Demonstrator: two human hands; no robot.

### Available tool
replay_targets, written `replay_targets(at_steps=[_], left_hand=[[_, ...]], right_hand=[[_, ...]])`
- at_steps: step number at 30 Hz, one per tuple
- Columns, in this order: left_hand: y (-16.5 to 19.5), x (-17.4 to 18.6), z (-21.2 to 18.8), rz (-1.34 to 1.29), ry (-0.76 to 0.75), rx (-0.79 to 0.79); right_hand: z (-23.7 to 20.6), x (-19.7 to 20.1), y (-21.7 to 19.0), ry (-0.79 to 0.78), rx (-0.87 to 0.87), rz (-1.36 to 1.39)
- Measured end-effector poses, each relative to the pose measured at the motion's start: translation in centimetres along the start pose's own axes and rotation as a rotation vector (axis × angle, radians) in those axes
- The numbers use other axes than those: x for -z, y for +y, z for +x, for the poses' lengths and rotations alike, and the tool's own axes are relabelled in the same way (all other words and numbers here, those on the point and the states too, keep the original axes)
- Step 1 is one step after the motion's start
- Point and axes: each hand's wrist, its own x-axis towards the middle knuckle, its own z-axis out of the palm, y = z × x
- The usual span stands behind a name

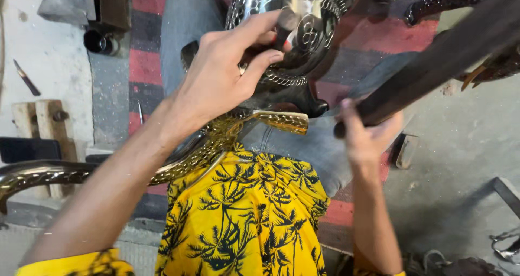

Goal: The person sits on the floor with a brass peacock sculpture braced between their legs, holds a steel punch against the engraved metal surface, and strikes the punch with a wooden mallet to chase the decorative pattern, repositioning the punch across different areas of the body and neck of the sculpture.

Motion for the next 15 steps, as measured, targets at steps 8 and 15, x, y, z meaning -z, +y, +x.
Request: replay_targets(at_steps=[8,15], left_hand=[[-1.7,0.5,-1.7,0.146,-0.015,-0.178],[-1.4,0.8,-2.3,0.158,-0.023,-0.238]], right_hand=[[3.8,1.3,-9.7,-0.248,0.192,-0.445],[4.8,1.8,-14.5,-0.374,0.653,-0.859]])
